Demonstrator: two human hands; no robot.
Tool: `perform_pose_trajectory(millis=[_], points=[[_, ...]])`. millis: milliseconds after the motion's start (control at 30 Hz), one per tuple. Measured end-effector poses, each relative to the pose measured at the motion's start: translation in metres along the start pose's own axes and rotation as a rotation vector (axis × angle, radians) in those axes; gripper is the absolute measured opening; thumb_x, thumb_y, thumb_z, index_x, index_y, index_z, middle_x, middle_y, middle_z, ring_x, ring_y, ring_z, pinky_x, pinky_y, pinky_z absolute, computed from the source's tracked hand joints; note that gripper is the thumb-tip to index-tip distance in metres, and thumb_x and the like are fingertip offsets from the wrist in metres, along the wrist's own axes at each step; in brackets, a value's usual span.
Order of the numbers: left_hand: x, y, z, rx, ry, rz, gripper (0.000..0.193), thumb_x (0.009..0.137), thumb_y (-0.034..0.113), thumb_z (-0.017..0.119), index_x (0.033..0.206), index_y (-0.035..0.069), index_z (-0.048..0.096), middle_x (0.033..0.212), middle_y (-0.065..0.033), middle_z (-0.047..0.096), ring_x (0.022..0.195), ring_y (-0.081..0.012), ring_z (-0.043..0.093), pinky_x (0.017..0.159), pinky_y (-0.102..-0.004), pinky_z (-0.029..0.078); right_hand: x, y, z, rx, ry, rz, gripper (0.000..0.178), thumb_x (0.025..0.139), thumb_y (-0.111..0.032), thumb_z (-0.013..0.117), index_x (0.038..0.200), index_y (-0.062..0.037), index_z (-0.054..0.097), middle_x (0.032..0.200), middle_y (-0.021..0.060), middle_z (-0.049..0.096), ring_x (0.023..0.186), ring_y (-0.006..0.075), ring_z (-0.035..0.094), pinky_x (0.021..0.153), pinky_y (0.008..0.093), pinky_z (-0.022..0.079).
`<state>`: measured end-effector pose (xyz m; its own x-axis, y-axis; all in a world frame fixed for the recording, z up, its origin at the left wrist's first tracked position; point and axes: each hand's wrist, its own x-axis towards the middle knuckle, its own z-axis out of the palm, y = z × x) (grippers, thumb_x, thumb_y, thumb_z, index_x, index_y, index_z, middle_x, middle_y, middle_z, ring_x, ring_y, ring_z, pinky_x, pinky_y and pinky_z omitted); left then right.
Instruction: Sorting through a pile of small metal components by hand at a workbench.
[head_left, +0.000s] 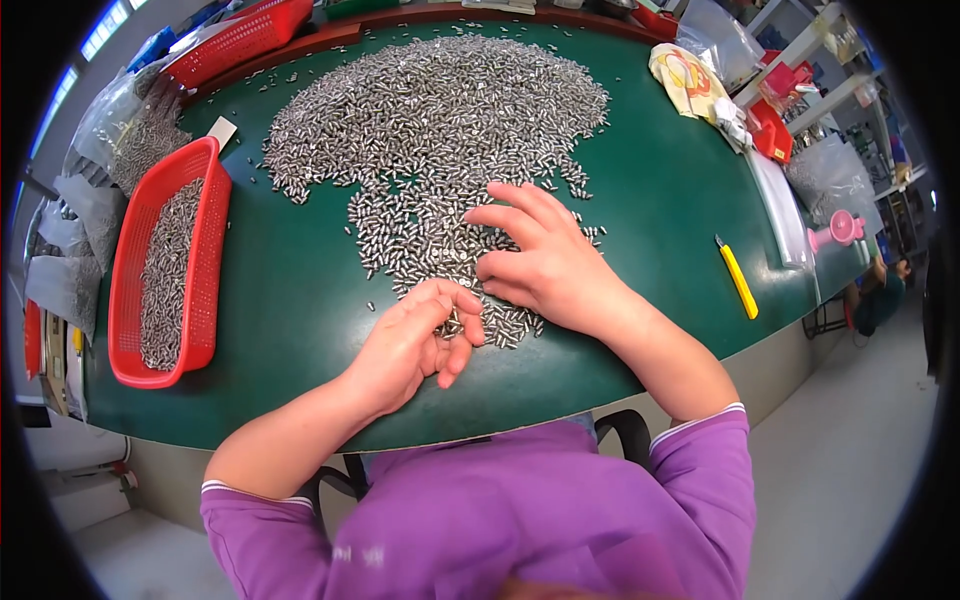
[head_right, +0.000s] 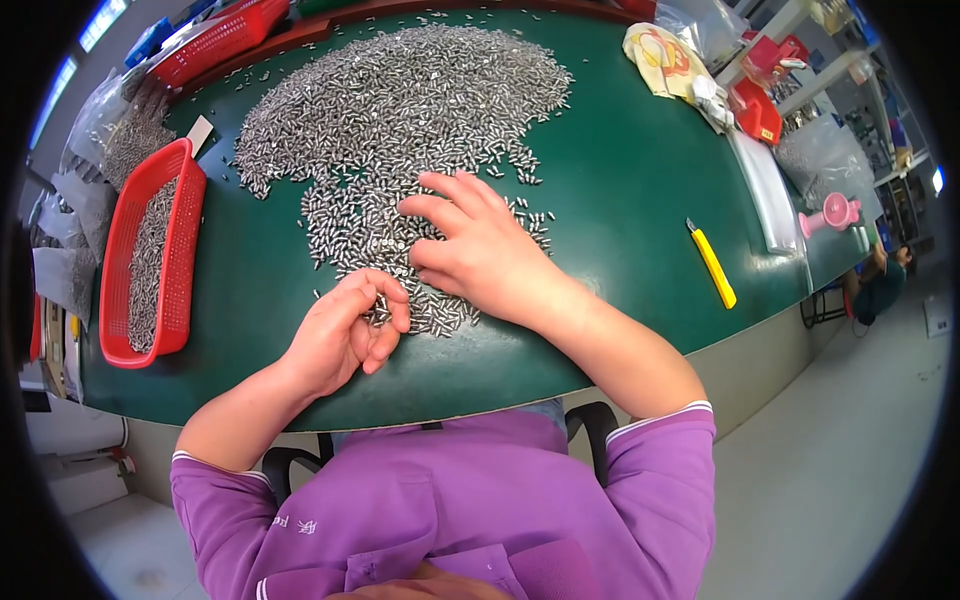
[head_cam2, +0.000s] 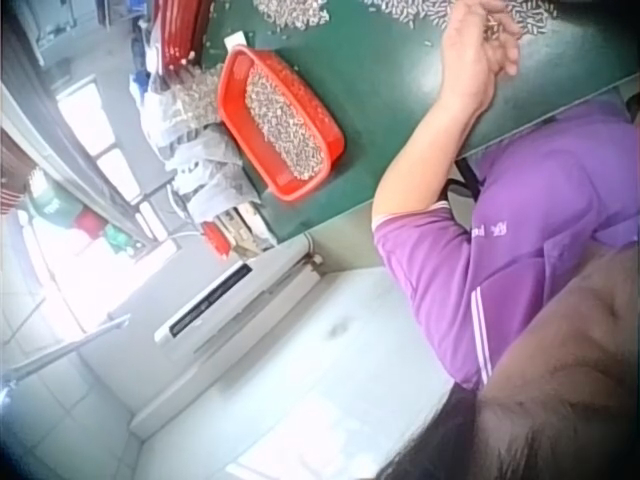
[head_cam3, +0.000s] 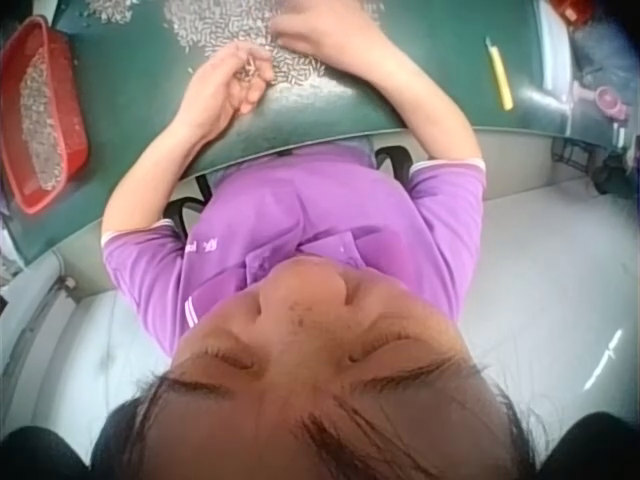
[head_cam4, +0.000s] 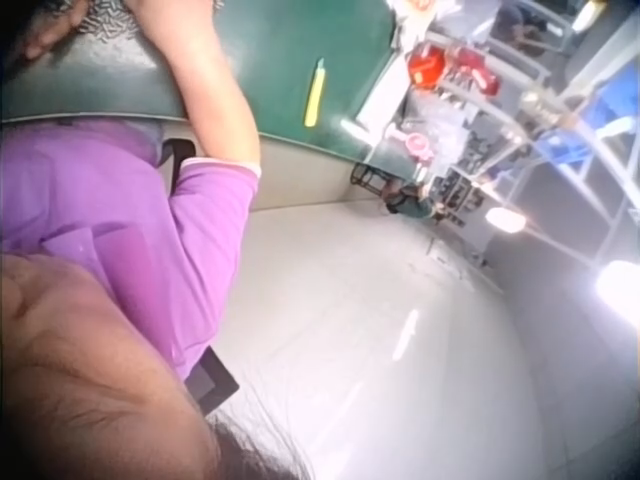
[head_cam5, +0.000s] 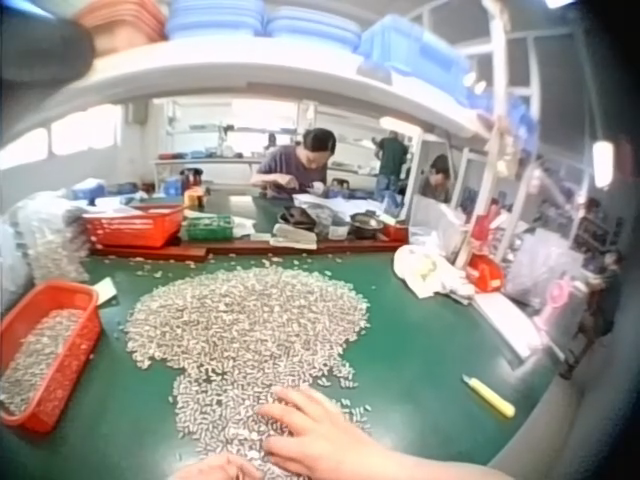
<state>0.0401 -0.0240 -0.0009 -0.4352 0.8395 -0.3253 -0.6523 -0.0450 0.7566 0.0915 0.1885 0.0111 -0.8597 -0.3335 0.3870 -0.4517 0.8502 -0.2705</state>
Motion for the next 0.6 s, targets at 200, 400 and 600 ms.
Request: perform_pose_trajectory(millis=[200, 400, 600], points=[[0.000, 0.000, 0.000, 0.100, 0.031, 0.010, 0.016, 0.099, 0.017, 0.048, 0.109, 0.005, 0.049, 0.089, -0.0067, 0.057, 0.057, -0.0085, 0.048, 0.046, -0.0213, 0.038, -0.001, 0.001, 0.004, 0.187, 0.031, 0.019, 0.015, 0.075, -0.014, 0.074, 0.086, -0.0110, 0.063, 0.129, 0.0085, 0.051, 0.130, 0.0355, 0.040, 0.106, 0.0501, 0.034], [-0.001, 0.002, 0.002, 0.106, 0.010, -0.017, 0.016, 0.098, 0.016, 0.053, 0.109, 0.005, 0.049, 0.088, -0.0054, 0.058, 0.057, -0.0068, 0.048, 0.047, -0.0216, 0.039, -0.003, -0.006, 0.004, 0.522, 0.024, 0.004, 0.014, 0.078, -0.012, 0.074, 0.090, -0.0111, 0.067, 0.130, 0.0106, 0.051, 0.131, 0.0333, 0.041, 0.106, 0.0467, 0.035], [0.001, 0.002, -0.003, 0.026, 0.010, -0.006, 0.015, 0.100, 0.020, 0.047, 0.104, 0.006, 0.051, 0.084, -0.0061, 0.057, 0.055, -0.0078, 0.044, 0.044, -0.0212, 0.033, -0.004, 0.004, -0.006, 0.097, 0.141, 0.203, 0.017, 0.075, -0.009, 0.073, 0.090, -0.0107, 0.066, 0.128, 0.0109, 0.052, 0.127, 0.0345, 0.043, 0.104, 0.0458, 0.037]])
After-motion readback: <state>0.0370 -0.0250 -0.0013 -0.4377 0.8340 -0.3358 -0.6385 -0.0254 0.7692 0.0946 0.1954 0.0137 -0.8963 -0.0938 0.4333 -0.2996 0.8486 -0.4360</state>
